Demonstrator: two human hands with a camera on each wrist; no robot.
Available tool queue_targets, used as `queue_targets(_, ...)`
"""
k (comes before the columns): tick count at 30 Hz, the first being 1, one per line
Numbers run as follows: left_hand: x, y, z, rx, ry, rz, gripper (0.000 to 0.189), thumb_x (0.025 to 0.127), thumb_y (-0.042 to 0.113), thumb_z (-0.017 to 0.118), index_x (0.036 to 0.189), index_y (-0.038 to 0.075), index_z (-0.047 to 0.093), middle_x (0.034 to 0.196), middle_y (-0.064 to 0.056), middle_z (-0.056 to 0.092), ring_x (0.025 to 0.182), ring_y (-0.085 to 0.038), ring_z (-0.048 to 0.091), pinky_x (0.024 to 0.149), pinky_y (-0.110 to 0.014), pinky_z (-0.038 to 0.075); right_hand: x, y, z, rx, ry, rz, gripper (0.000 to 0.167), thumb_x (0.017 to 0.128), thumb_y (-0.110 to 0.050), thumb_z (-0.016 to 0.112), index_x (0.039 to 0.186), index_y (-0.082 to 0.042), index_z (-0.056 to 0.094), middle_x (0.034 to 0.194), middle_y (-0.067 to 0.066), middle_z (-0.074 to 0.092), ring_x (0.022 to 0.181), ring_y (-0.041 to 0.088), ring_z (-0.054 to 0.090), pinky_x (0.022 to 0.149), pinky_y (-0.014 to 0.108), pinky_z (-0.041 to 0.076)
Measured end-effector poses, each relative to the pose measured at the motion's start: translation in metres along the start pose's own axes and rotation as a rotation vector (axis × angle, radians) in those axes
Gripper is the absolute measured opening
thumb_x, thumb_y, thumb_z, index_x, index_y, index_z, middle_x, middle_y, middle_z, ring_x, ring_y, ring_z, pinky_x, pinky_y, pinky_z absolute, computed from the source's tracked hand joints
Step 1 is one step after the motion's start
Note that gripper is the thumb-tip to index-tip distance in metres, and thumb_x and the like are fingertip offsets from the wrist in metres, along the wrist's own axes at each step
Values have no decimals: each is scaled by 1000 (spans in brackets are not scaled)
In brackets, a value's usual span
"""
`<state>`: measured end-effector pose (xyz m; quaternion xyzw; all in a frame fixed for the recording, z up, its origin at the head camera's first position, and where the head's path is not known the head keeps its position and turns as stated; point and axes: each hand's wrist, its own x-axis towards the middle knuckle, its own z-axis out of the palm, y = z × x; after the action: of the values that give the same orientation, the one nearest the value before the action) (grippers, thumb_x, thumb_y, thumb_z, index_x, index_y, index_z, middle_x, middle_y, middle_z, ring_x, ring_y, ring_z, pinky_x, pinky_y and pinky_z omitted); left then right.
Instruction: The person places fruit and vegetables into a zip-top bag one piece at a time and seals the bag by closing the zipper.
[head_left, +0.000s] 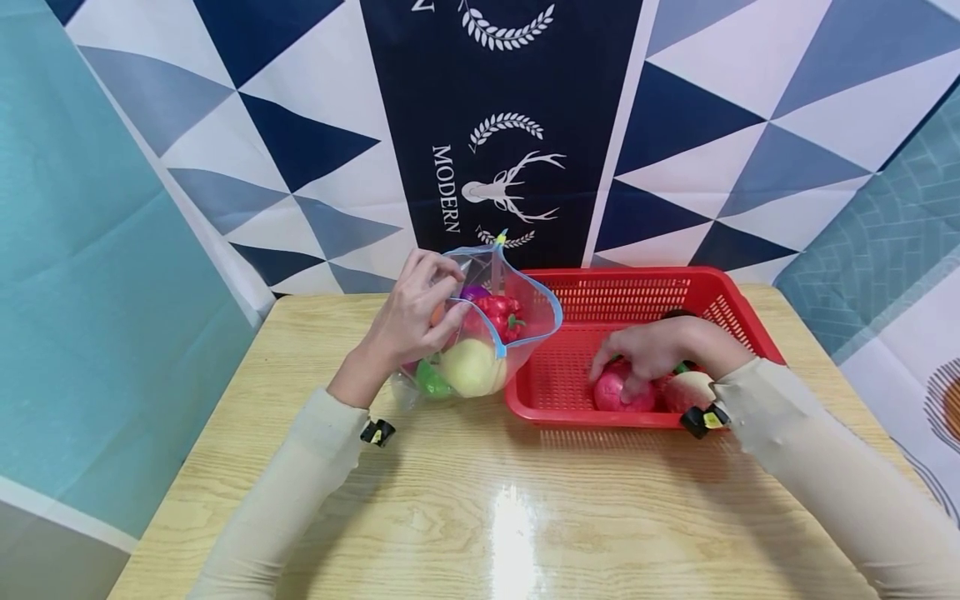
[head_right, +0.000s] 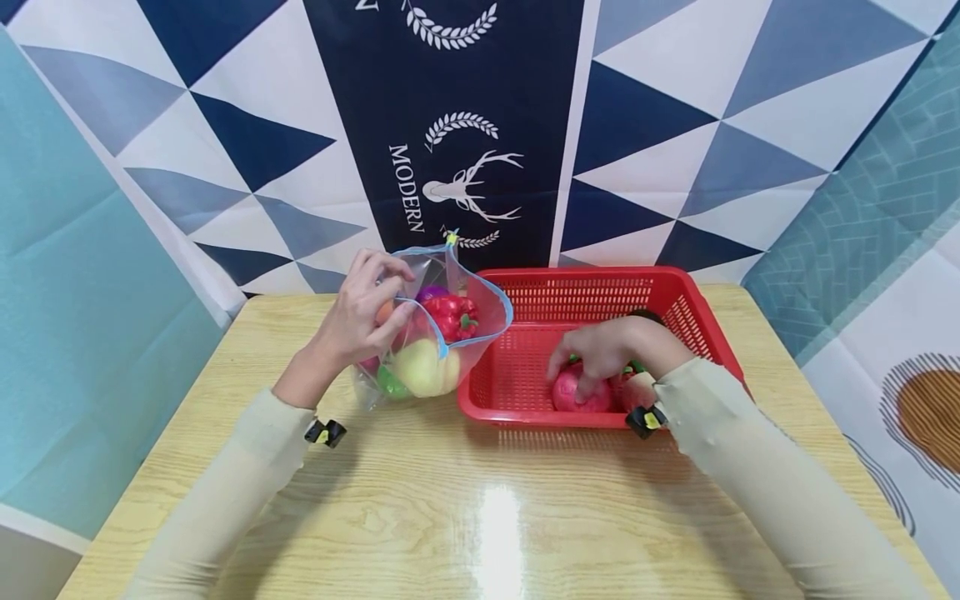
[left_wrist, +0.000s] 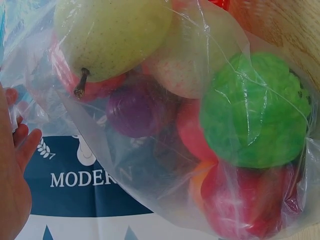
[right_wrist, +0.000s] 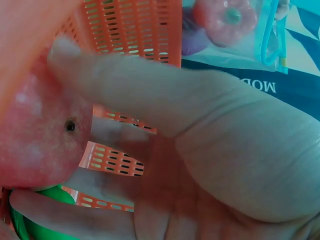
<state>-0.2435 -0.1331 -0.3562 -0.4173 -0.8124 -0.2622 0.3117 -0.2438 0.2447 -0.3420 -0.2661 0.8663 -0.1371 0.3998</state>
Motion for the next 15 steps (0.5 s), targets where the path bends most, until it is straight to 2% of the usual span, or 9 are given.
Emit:
queue_targets(10,1,1,-1,1,-6,-1,24,101,22,62,89,2,66,122,-22,69,122,-41,58,106,-58,55,-1,0,0,-27,-4,-24,48,93,-17,88,139,-22,75,141,7,66,128,24,58,98,41,64)
queue_targets(15,1,1,-2,1,-5,3,24,101,22,62,89,2,66,122,-22,69,122,-41,57,106,-58,55,-8,0,-5,-1,56,-69,55,89,-18,92,141,-22,74,145,9,66,133,28,59,96,43,67)
